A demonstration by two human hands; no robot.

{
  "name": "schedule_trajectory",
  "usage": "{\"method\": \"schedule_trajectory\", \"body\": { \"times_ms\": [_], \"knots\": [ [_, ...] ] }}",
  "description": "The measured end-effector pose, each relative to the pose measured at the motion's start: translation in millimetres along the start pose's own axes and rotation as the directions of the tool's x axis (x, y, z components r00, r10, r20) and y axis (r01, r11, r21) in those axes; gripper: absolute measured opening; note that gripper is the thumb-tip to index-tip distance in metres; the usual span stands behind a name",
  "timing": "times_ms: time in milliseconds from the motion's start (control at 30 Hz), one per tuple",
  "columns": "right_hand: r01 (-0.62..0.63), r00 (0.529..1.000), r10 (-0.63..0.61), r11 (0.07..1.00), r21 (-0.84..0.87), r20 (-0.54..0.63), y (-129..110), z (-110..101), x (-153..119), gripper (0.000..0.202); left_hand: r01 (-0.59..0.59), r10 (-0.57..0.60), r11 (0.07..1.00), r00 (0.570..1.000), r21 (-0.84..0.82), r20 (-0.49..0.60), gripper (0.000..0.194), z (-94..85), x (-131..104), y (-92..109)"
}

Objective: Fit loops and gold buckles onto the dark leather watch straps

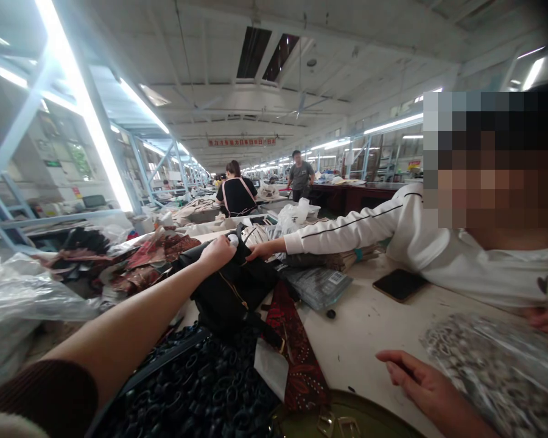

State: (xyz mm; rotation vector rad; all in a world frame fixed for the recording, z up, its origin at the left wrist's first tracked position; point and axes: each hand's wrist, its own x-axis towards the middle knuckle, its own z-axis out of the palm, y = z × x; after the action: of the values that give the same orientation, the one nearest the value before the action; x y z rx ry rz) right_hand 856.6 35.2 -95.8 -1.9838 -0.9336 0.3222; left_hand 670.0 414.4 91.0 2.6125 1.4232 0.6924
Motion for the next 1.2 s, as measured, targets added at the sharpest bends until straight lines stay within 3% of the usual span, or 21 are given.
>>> {"method": "schedule_trajectory", "body": {
  "times_ms": [200, 367, 533, 800, 1000, 1200],
  "knots": [
    [-0.033, 0.998, 0.035, 0.999, -0.033, 0.061, 3, -2, 1, 0.04, 0.058, -0.053, 0.995, 0.997, 0.083, -0.052, 0.042, 8.4, 5, 5],
    [-0.035, 0.999, 0.035, 0.999, -0.016, -0.002, 1, 0, 0, 0.04, 0.04, -0.036, 0.996, 0.998, 0.081, -0.043, 0.031, 7.0, 12, 2],
    [-0.038, 0.998, 0.038, 0.999, -0.007, 0.049, 2, -2, 1, 0.039, -0.008, 0.01, 0.999, 0.999, 0.05, -0.051, 0.026, -1.6, -2, -11],
    [0.005, 1.0, -0.005, 1.0, -0.027, 0.001, -4, -2, -2, 0.037, -0.063, 0.067, 0.993, 0.997, 0.103, -0.043, 0.019, -9.9, -18, -25],
    [-0.004, 1.0, 0.005, 0.999, -0.044, 0.02, -2, -2, -1, 0.041, -0.042, 0.054, 0.987, 0.996, 0.152, -0.073, 0.047, -11.4, -11, -12],
    [0.008, 0.999, -0.006, 0.999, -0.051, 0.031, 9, -1, 3, 0.041, -0.016, 0.027, 0.983, 0.998, 0.185, -0.055, 0.03, -2.1, -2, -4]
  ]
}}
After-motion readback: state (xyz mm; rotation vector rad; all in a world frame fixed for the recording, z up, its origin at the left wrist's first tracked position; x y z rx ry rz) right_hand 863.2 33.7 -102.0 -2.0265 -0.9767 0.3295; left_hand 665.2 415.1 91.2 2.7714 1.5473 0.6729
